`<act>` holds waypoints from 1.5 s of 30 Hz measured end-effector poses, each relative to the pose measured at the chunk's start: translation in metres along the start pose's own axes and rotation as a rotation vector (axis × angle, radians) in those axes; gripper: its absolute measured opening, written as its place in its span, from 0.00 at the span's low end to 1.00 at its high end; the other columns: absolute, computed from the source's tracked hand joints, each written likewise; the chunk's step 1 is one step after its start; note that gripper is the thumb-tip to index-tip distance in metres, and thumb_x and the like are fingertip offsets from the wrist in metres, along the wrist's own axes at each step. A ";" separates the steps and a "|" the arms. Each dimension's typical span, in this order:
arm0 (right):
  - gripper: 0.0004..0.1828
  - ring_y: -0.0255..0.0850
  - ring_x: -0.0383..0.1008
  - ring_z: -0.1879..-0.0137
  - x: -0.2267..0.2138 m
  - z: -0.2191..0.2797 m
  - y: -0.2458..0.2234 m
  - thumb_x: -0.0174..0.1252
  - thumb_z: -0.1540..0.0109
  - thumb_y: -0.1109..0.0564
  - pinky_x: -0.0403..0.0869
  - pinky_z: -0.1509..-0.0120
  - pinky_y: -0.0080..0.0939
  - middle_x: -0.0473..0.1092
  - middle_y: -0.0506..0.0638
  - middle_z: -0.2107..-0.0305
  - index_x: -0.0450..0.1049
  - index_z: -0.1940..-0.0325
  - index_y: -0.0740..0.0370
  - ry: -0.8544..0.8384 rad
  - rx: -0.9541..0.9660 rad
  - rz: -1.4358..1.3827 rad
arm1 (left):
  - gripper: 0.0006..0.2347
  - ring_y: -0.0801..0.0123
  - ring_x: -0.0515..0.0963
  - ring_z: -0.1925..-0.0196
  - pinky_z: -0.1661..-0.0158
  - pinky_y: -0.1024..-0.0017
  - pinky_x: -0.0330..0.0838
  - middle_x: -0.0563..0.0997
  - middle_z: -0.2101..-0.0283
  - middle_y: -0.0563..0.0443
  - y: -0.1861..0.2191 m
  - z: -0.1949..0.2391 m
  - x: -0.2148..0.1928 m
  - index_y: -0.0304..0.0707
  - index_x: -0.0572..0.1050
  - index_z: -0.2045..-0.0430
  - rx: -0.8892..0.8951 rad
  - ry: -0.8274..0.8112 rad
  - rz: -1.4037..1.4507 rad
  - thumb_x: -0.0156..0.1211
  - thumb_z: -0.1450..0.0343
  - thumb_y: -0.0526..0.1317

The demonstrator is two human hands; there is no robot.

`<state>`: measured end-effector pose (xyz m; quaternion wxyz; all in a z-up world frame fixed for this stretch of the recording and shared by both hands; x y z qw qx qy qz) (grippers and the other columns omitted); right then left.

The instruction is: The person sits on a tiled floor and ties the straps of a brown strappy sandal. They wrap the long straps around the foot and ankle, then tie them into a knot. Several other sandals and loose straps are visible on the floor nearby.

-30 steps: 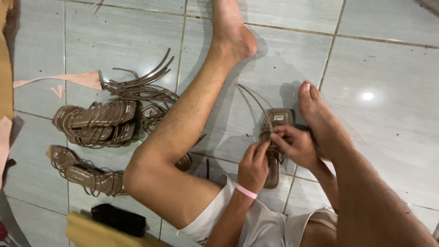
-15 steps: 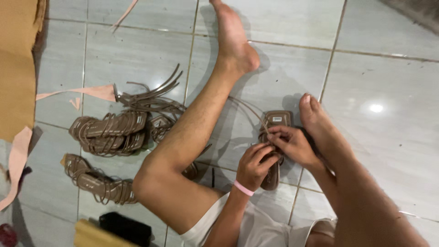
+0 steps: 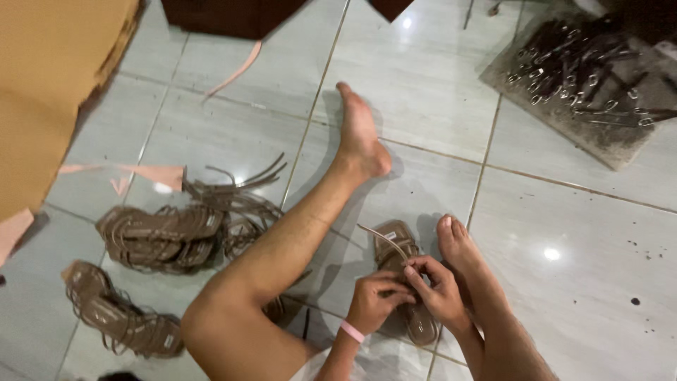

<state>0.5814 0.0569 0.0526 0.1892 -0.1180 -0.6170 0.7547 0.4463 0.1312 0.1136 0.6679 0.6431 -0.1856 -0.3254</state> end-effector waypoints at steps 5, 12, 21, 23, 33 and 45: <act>0.19 0.38 0.71 0.49 -0.003 0.006 0.021 0.49 0.27 0.48 0.69 0.40 0.40 0.71 0.52 0.59 0.72 0.48 0.68 -0.182 0.000 -0.375 | 0.03 0.65 0.87 0.59 0.57 0.71 0.81 0.87 0.62 0.46 -0.013 -0.005 -0.003 0.34 0.86 0.72 -0.005 0.084 0.168 0.71 0.36 0.30; 0.38 0.43 0.71 0.45 -0.002 0.010 0.027 0.31 0.26 0.33 0.67 0.35 0.46 0.73 0.55 0.56 0.73 0.51 0.69 -0.145 0.106 -0.580 | 0.03 0.67 0.86 0.57 0.55 0.71 0.81 0.87 0.61 0.44 -0.013 0.002 -0.005 0.30 0.84 0.71 0.066 0.150 0.229 0.71 0.35 0.28; 0.09 0.35 0.76 0.50 -0.015 0.027 0.029 0.59 0.36 0.65 0.74 0.43 0.35 0.77 0.52 0.57 0.77 0.52 0.71 -0.052 0.171 -0.299 | 0.04 0.70 0.85 0.60 0.56 0.75 0.80 0.86 0.62 0.45 -0.070 0.012 0.016 0.28 0.83 0.68 -0.222 0.190 0.605 0.71 0.33 0.29; 0.13 0.34 0.76 0.51 -0.022 0.031 0.025 0.62 0.37 0.65 0.75 0.45 0.33 0.78 0.52 0.56 0.77 0.48 0.72 0.008 0.153 -0.158 | 0.05 0.70 0.85 0.61 0.57 0.75 0.80 0.86 0.63 0.45 -0.078 0.015 0.013 0.28 0.84 0.68 -0.276 0.229 0.612 0.71 0.34 0.28; 0.15 0.35 0.81 0.67 -0.010 0.066 -0.021 0.71 0.45 0.56 0.77 0.58 0.35 0.82 0.49 0.71 0.83 0.57 0.65 -0.147 0.146 0.610 | 0.05 0.67 0.86 0.65 0.60 0.71 0.84 0.86 0.67 0.44 -0.073 0.007 0.004 0.27 0.82 0.68 -0.481 0.276 0.808 0.70 0.33 0.30; 0.11 0.38 0.74 0.68 0.000 0.066 -0.091 0.60 0.38 0.65 0.72 0.62 0.36 0.75 0.52 0.70 0.80 0.52 0.67 0.003 -0.235 0.570 | 0.04 0.59 0.86 0.56 0.57 0.68 0.81 0.83 0.50 0.42 0.039 0.011 -0.023 0.35 0.83 0.71 0.229 0.309 -0.334 0.71 0.36 0.31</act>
Point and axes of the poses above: each hand's wrist, its own z-axis away from the middle knuckle, its own x-axis out of the palm, y = z × x, the point moved 9 cm from there along -z, towards the middle knuckle
